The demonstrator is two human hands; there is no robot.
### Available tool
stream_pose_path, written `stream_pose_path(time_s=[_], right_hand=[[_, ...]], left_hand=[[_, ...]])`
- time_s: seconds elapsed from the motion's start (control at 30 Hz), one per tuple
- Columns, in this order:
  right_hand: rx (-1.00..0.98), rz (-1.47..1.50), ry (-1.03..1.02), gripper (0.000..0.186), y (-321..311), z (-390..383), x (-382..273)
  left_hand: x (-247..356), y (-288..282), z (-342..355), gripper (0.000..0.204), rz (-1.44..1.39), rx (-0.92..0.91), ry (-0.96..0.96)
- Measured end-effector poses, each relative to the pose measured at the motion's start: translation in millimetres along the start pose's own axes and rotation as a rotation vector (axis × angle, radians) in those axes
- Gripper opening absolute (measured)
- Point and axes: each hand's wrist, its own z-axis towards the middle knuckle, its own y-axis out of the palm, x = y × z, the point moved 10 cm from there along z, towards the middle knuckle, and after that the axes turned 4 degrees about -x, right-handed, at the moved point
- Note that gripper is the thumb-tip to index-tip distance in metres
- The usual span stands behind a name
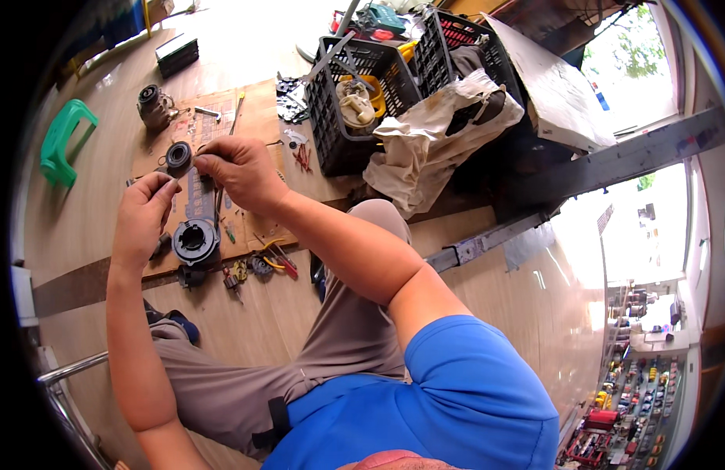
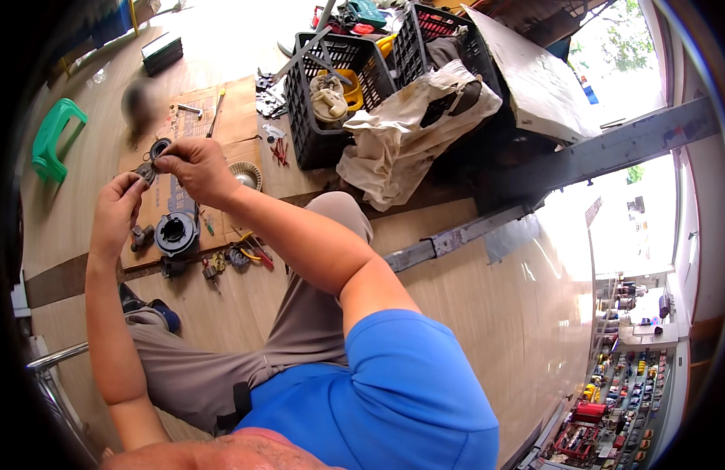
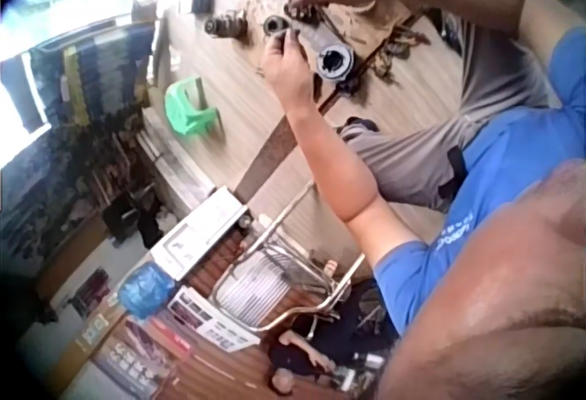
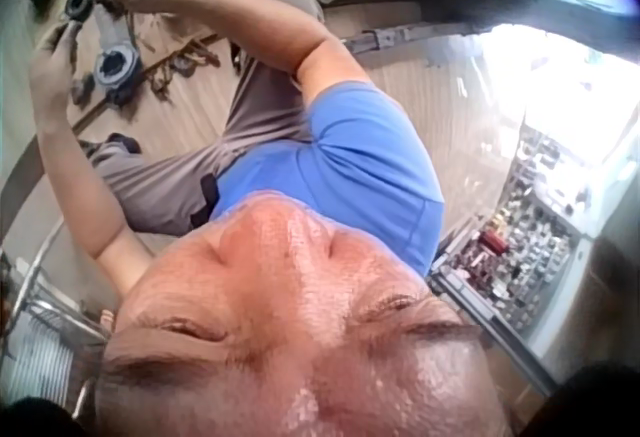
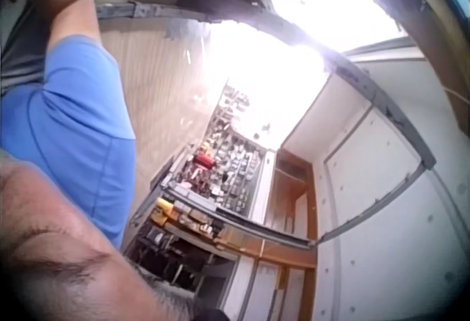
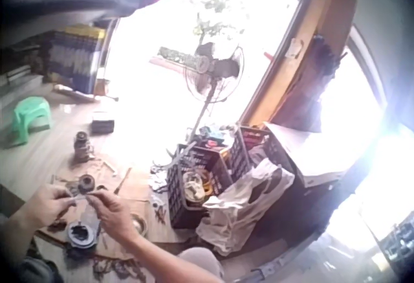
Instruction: The person disassembles an electric fan motor by hand, removing a wire and holding the rotor and copper coils while using pliers.
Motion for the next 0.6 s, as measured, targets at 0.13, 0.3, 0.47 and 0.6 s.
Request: stream_pose_path(time_s=[0.13,0.3,0.47,0.6], right_hand=[[0.007,0.078,0.065,0.011,-2.1,0.5,10.0],[-0.012,0.107,0.099,0.013,-1.1,1.9,13.6],[-0.070,0.189,0.209,0.019,4.1,-0.1,20.2],[-0.079,0.217,0.217,0.024,5.6,-0.7,24.9]], left_hand=[[4.0,2.6,-1.7,0.017,0.033,-0.006,-0.014],[4.9,7.5,-1.7,0.014,0.016,-0.032,0.009],[6.0,9.5,-3.8,0.014,-0.026,-0.012,-0.007],[3.3,17.0,-0.6,0.014,-0.042,-0.025,0.024]])
